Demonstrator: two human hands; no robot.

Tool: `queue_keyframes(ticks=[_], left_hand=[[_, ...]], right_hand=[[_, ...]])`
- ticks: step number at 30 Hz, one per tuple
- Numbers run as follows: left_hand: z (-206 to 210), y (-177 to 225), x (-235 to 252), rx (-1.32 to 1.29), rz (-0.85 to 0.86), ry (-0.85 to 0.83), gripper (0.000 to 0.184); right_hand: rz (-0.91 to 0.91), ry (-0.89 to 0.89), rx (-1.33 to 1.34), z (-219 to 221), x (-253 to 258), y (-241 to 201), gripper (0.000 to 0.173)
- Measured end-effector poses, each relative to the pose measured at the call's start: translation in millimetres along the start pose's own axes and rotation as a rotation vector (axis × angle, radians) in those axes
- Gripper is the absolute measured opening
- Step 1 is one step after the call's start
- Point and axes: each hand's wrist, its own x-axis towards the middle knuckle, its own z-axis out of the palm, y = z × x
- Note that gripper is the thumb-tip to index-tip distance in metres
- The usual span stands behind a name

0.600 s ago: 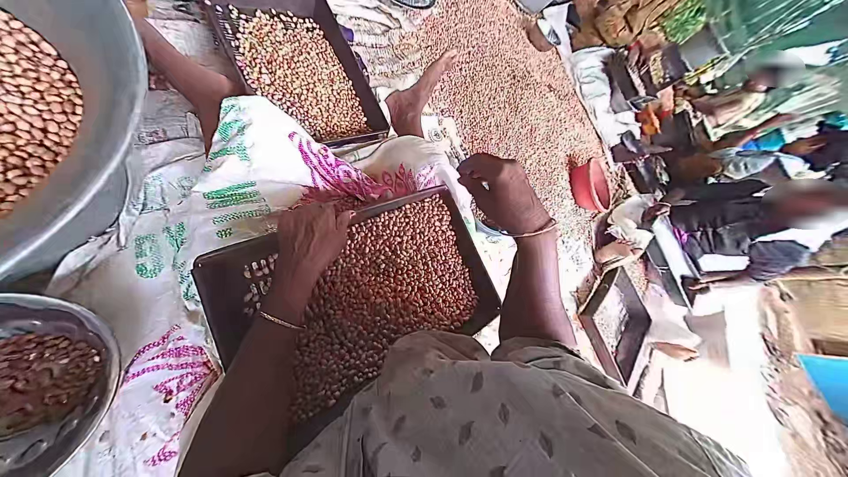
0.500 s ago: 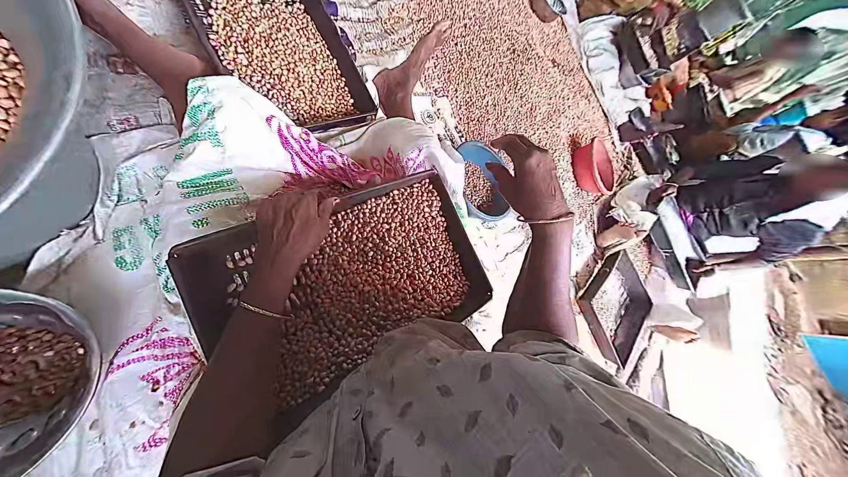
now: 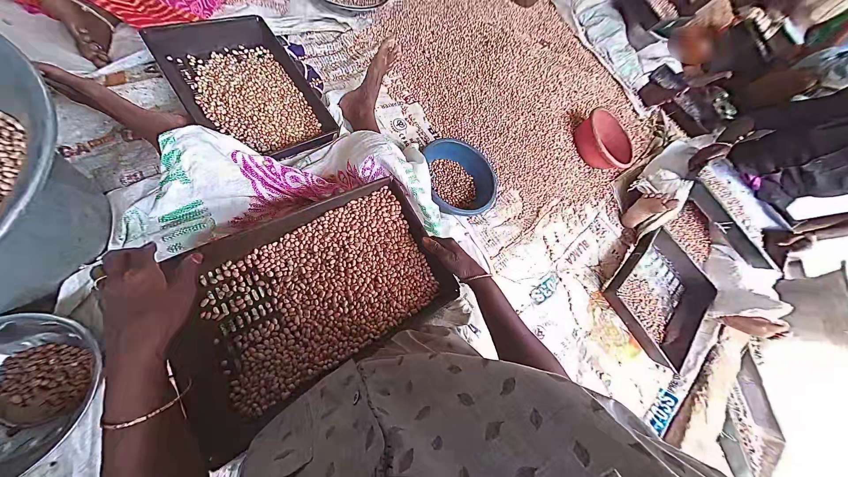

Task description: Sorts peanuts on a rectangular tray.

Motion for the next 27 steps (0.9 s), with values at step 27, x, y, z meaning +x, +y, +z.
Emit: queue_keyframes(ticks=[27], left_hand=[[17,20,-186,-1.453,-0.239,-0.011,0.028]], right_hand=[[-0.058,0.022,1.359,-19,-70,-3,0.04]])
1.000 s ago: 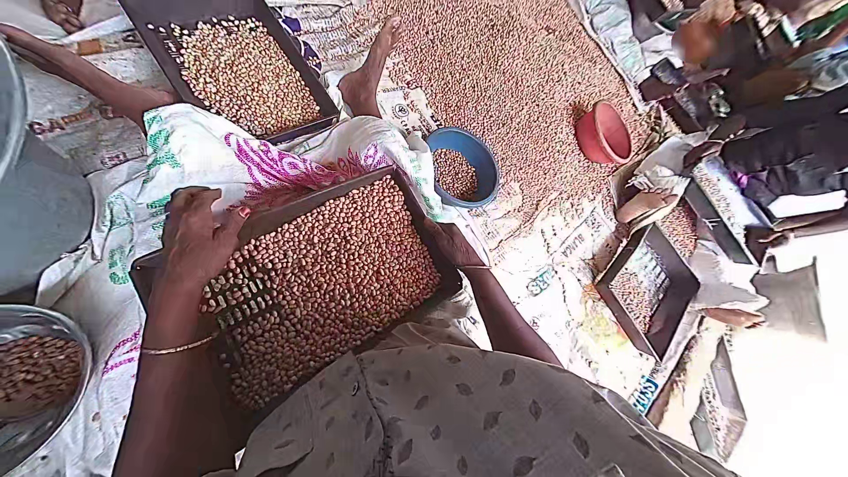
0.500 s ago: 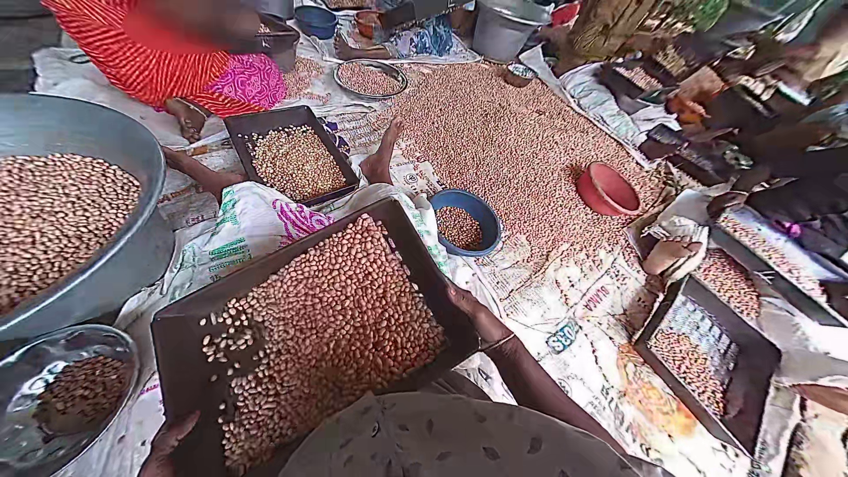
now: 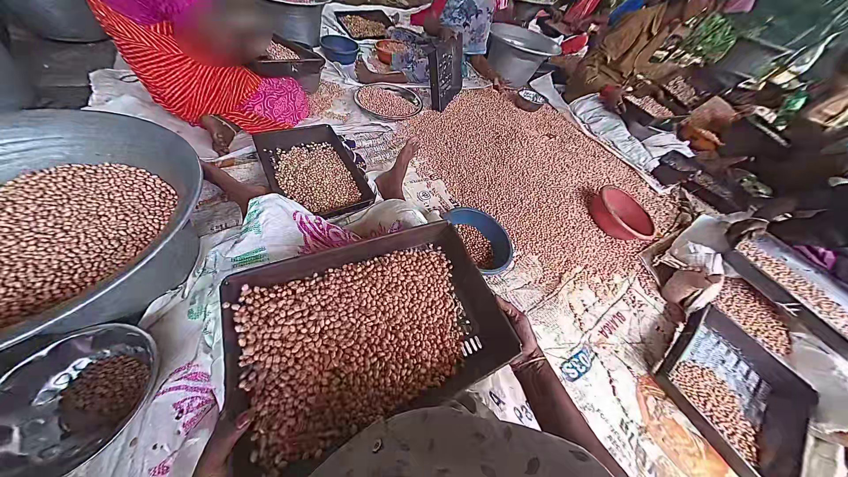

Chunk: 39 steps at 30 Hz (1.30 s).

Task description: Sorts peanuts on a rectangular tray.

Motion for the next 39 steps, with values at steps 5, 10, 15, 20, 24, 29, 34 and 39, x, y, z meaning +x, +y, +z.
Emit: queue_keyframes(ticks=[5,10,15,20,24,29,34,39], left_hand=[[33,23,58,0.052,-0.017,0.116,0.031],[-48,-18,27,0.08,-0.084,0.205,0.045],[-62,-32,24,0.103,0.007,0.153,0.072],[-74,-32,33,0.07,-0.046,0.175,0.047],[-18,10,19,0.164,-0.153,0.297,0.05],[-69,-27,41,0.131,-0.073,0.176,0.054],[-73,-25,48,0.085,-0.108,0.183,0.049],[-65,-26,49,0.262,0.001,0.155,0.056]], right_hand=[[0.056,-0.005,-0.066,19,76,-1,0.044],[0.093,0.046,-0.288,28,7,41,0.046],[-0.084,-0.012,-0.602,53,-9,27,0.05],[-0.263,-0.17,-0.82,127,-22,3,0.048],[-0.101,0.042,-0.492,75,5,23,0.042],[-0.134,-0.058,-0.592,93,4,20,0.042],[-0.246,-0.158,-0.741,142,-13,4,0.044],[-0.111,0.036,-0.486,45,11,42,0.045]])
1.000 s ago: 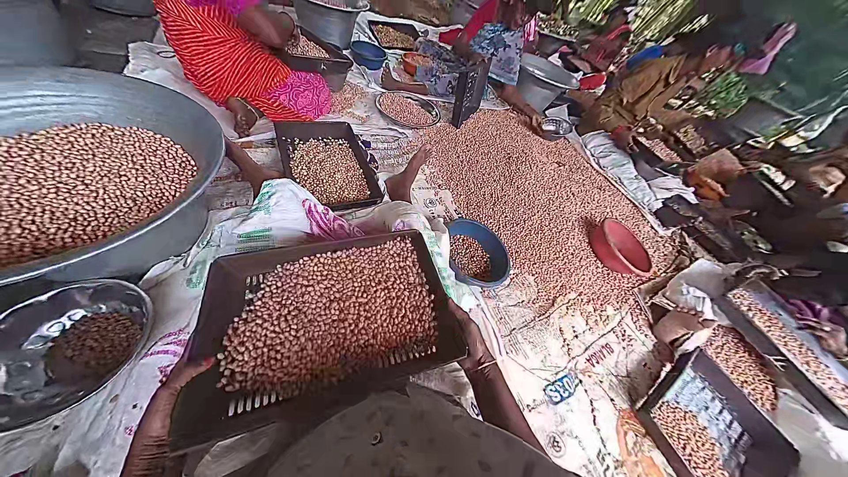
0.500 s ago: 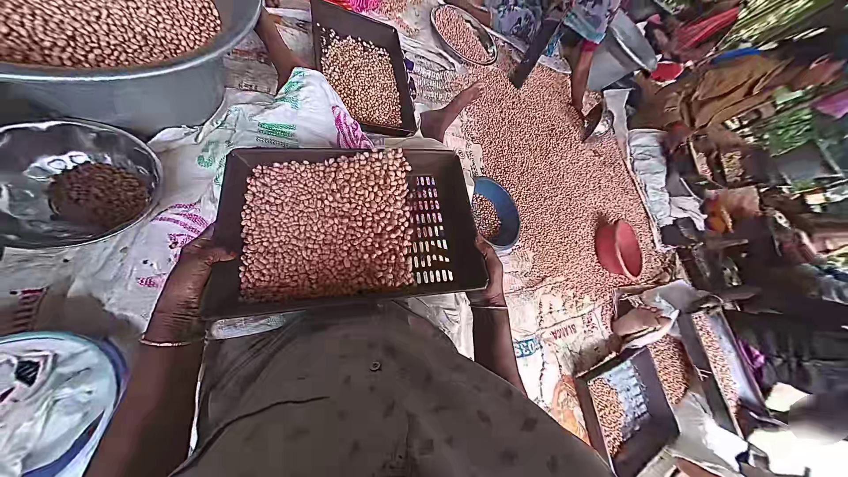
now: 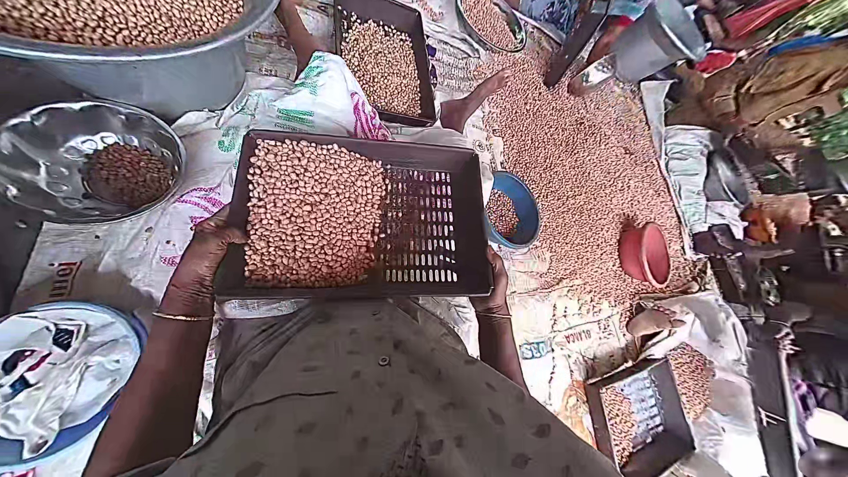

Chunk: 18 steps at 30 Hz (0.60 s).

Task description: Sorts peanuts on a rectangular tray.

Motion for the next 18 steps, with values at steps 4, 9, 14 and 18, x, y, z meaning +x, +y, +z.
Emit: queue_keyframes(ticks=[4,9,14,18], left_hand=[[7,7,-6,0.088,0.051,-0.08,0.061],[10,18,-17,0.522,0.066,-0.06,0.053],[54,58,-21,1.021,0.291,0.109,0.051],[87,59,9,0.957,0.52,-0.09,0.027]], right_hand=[[0.064,0.047,-0.175,-38,-14,37,0.041],[0.063,0.002,-0.448,-62,-5,39,0.028],[-0.276,0.099,-0.926,-41,24,12,0.041],[-0.618,0.039,-0.818,23,54,-1,0.026]])
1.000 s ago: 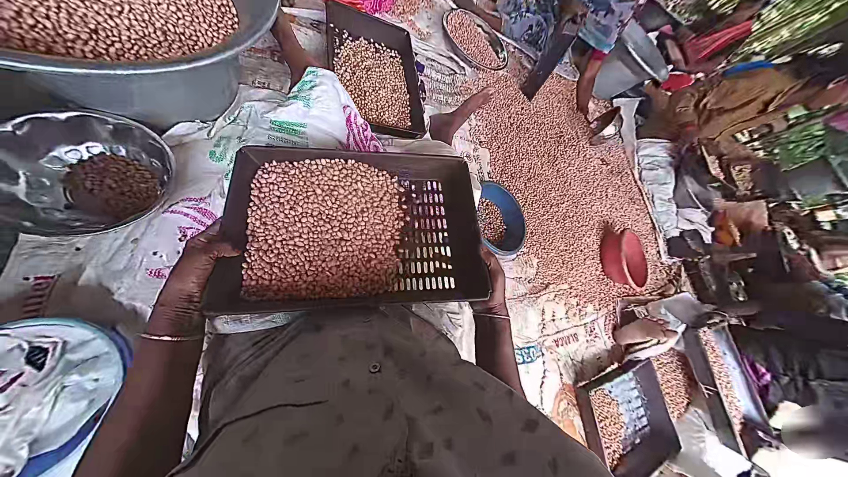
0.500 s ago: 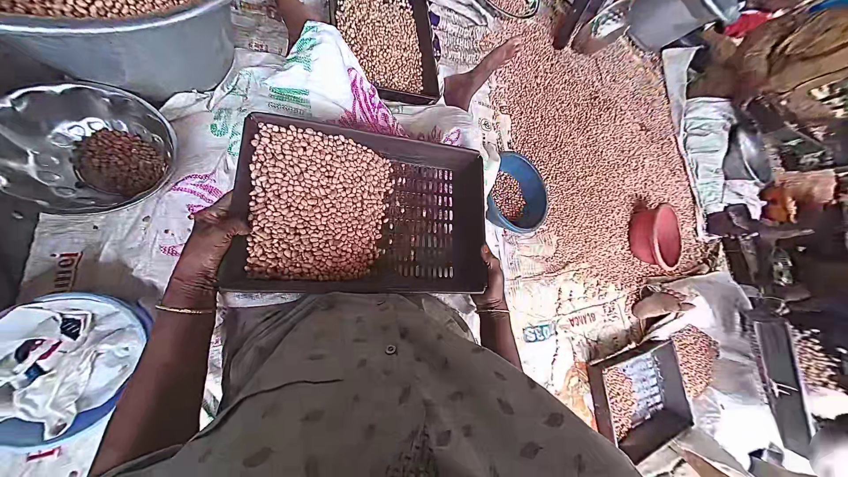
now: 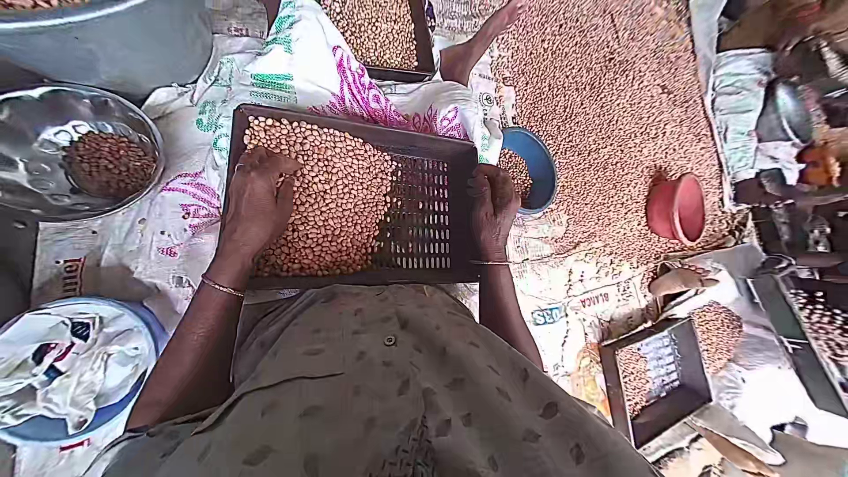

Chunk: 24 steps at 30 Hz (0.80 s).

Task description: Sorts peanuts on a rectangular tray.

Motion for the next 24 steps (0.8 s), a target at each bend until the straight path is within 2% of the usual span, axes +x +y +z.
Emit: queue_keyframes(ticks=[4,7,11,14,19,21,24], left_hand=[[30,-8,18,-0.028,0.101,-0.096,0.021],[39,-16,15,-0.03,0.109,-0.078,0.021],[37,-19,12,-0.047,0.084,-0.039,0.027],[37,-17,13,-0.076,0.054,-0.017,0.027],[38,-18,12,-0.092,0.06,-0.035,0.021],[41,-21,12,-0.078,0.079,-0.029,0.021],[45,-24,12,-0.037,0.128,-0.005,0.022]], right_hand=[[-0.047,-0.424,0.136,68,24,-32,0.021],[-0.146,-0.573,0.038,115,28,-38,0.021],[-0.238,-0.598,-0.177,151,17,-33,0.026],[-0.224,-0.564,-0.255,155,9,-33,0.026],[-0.334,-0.46,-0.269,158,2,-22,0.019],[-0.23,-0.408,-0.082,156,7,-19,0.016],[0.245,-0.397,0.485,146,26,-26,0.013]])
